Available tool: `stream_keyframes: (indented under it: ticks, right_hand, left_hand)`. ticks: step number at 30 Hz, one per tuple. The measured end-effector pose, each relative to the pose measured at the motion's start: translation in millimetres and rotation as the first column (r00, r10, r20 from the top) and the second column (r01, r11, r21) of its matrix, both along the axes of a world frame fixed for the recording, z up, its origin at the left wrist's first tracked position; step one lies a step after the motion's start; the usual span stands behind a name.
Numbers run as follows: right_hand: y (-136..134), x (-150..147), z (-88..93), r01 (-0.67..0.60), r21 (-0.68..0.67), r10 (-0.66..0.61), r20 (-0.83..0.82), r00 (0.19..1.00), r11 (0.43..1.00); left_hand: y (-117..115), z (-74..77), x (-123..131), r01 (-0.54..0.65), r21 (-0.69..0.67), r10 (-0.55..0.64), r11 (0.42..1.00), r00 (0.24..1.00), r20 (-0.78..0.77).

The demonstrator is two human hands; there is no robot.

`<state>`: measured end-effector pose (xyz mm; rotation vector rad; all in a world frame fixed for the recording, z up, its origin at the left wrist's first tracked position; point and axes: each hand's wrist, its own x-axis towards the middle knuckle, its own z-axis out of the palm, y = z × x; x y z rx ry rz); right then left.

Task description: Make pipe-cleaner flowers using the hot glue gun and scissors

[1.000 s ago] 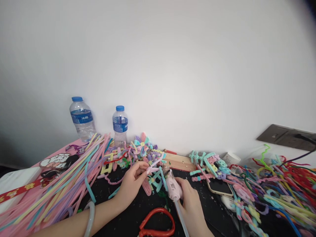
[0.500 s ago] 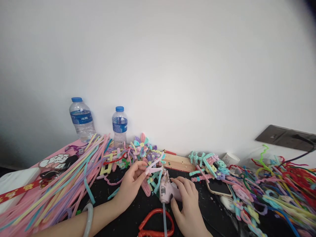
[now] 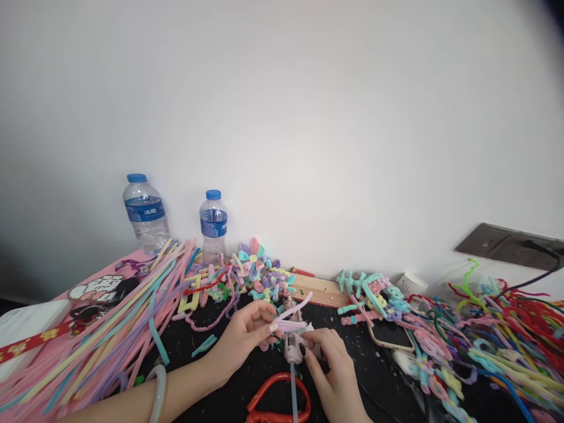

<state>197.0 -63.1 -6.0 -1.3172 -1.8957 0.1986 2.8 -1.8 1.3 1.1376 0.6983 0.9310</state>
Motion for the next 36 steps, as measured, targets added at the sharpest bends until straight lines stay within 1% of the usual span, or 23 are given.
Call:
stream_keyframes:
  ticks: [4,10,15,23,28,30,33,36]
  right_hand:
    - [-0.9,-0.5,0.1,0.028,-0.013,-0.028,-0.011,1.0,1.0]
    - [-1.0,0.4,-1.6,0.134,0.004,-0.134,-0.019,0.991,0.991]
    - [-1.4,-0.3,0.8,0.07,0.011,-0.07,-0.009,0.997,0.997]
    - [-3.3,-3.8,6.7,0.085,0.004,-0.084,-0.05,0.995,0.996]
    - [-3.1,3.0,5.9,0.129,0.013,-0.126,-0.143,0.982,0.992]
    - [-0.7,7.7,4.6,0.165,-0.012,-0.164,-0.19,0.968,0.986]
    - [4.5,15.9,2.8,0.234,-0.063,-0.242,-0.252,0.937,0.97]
    - [9.5,23.9,1.5,0.291,-0.075,-0.3,-0.305,0.904,0.954]
  left_hand:
    - [-2.1,3.4,0.6,0.054,-0.072,-0.052,0.996,0.998,0.018]
    - [-3.7,4.5,1.2,0.081,-0.143,-0.067,0.986,0.992,0.102]
    - [-3.8,3.2,0.2,0.14,-0.167,-0.114,0.976,0.981,0.154]
    - [4.3,0.7,-1.9,0.096,-0.25,-0.027,0.963,0.964,0.266]
    - [10.4,1.8,-3.7,-0.008,-0.335,0.107,0.942,0.954,0.278]
    - [10.7,2.2,-3.8,-0.016,-0.33,0.111,0.944,0.956,0.271]
    - [10.0,1.3,-3.7,0.003,-0.304,0.081,0.953,0.961,0.263]
    - [9.4,-1.0,-3.5,0.013,-0.283,0.066,0.959,0.962,0.266]
